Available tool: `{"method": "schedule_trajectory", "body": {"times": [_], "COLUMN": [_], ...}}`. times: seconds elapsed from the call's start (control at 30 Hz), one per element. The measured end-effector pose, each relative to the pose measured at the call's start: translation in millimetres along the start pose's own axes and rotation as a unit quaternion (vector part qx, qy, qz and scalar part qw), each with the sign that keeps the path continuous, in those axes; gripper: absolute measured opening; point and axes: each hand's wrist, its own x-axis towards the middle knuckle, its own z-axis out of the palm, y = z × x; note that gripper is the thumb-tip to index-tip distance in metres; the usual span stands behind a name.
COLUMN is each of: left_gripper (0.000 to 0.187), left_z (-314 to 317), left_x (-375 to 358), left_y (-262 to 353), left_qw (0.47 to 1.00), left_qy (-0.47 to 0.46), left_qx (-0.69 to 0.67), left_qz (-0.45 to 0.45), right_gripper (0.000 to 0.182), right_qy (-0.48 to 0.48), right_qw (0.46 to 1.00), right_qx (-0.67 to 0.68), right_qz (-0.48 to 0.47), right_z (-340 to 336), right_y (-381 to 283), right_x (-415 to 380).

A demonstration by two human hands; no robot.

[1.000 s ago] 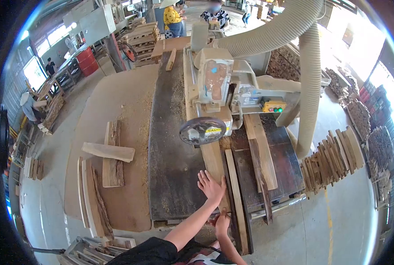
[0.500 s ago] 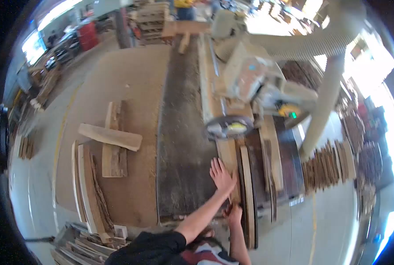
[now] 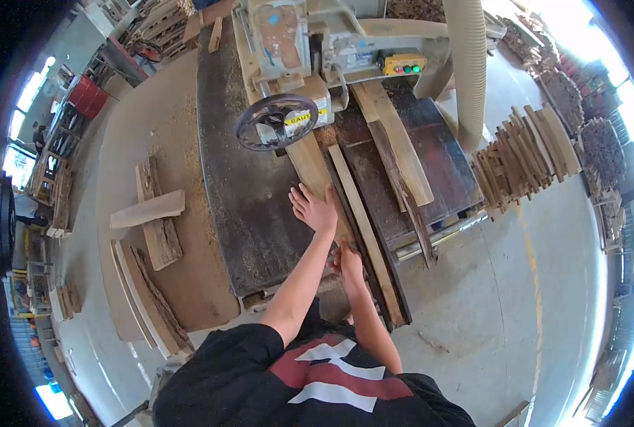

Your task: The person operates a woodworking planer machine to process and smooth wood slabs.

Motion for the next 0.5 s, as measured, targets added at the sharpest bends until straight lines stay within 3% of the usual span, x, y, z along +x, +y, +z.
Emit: {"method": "schedule_trajectory", "body": {"times": [0.1, 0.2, 0.27, 0.3, 0.37, 0.43, 0.5], "left_gripper": [0.077, 0.072, 0.068, 0.059, 0.054, 0.05, 0.045], "left_z": [0.6, 15.6, 27.9, 42.0, 42.1, 38.0, 31.8], "left_x": [-1.4, 5.1, 33.6, 57.0, 57.6, 96.2, 103.6], "left_y": [8.8, 3.2, -0.4, 0.9, 2.6, 20.4, 22.9], "left_qw": [0.999, 0.994, 0.995, 0.992, 0.992, 0.991, 0.992], "left_qy": [-0.023, -0.004, -0.02, 0.03, 0.006, 0.063, 0.112], "left_qx": [0.028, 0.109, 0.095, 0.116, 0.128, 0.12, 0.007], "left_qz": [-0.025, -0.001, 0.007, 0.034, 0.016, 0.02, -0.049], "right_gripper": [0.054, 0.049, 0.043, 0.041, 0.046, 0.05, 0.051], "right_qy": [-0.002, 0.031, -0.035, -0.086, 0.007, 0.016, 0.019], "right_qw": [0.999, 0.998, 0.998, 0.996, 0.999, 0.999, 0.999], "right_qx": [-0.039, -0.045, -0.038, -0.033, -0.01, 0.0, 0.003], "right_qz": [-0.036, -0.008, -0.021, -0.002, -0.037, -0.031, -0.038], "right_z": [-1.2, 12.2, 18.9, 40.0, 55.7, 71.5, 86.5], "right_y": [0.4, -15.2, -4.2, -44.6, -46.7, -66.6, -72.2], "right_x": [-0.9, -1.0, 31.0, 21.9, 30.0, 44.5, 49.3]}}
